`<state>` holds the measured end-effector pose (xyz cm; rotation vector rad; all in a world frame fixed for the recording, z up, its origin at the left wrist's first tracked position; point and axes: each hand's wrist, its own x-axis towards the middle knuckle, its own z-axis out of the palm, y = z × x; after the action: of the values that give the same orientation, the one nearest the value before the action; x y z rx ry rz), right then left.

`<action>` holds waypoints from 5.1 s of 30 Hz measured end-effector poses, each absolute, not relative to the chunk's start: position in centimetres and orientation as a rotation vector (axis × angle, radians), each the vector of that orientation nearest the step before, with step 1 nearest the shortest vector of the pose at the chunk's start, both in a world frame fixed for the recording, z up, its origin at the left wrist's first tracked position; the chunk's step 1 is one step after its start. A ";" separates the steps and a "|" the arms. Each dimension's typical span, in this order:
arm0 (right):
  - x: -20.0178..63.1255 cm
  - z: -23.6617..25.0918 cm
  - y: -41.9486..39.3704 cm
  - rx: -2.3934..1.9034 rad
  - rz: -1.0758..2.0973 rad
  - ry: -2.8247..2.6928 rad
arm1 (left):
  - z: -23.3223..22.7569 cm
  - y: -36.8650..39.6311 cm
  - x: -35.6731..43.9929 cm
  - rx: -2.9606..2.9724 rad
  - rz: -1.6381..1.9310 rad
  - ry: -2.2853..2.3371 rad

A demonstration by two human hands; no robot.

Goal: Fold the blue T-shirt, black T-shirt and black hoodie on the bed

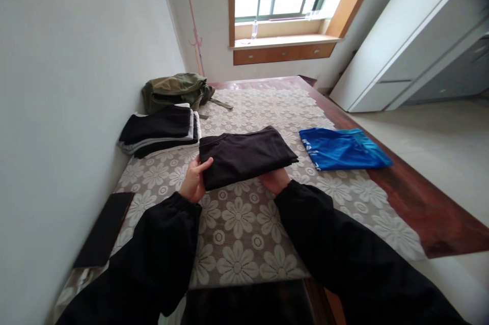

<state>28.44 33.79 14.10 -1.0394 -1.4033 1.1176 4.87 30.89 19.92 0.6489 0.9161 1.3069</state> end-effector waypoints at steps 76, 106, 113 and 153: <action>32.9 15.2 35.6 -1.311 0.780 -1.565 | 19.4 28.7 6.2 1.927 0.758 0.938; 32.4 14.5 36.1 -1.327 1.102 -1.237 | 15.0 31.7 3.4 2.353 0.457 1.718; 33.3 21.5 33.3 -1.166 0.887 -1.363 | 15.0 32.1 3.0 2.343 0.451 1.737; 63.8 27.7 37.8 -1.710 0.445 -1.305 | 15.3 31.2 3.4 2.416 0.356 1.830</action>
<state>63.78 37.76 27.66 -1.7100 -1.3045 0.4449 3.43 31.16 15.29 2.4163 1.8298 0.3560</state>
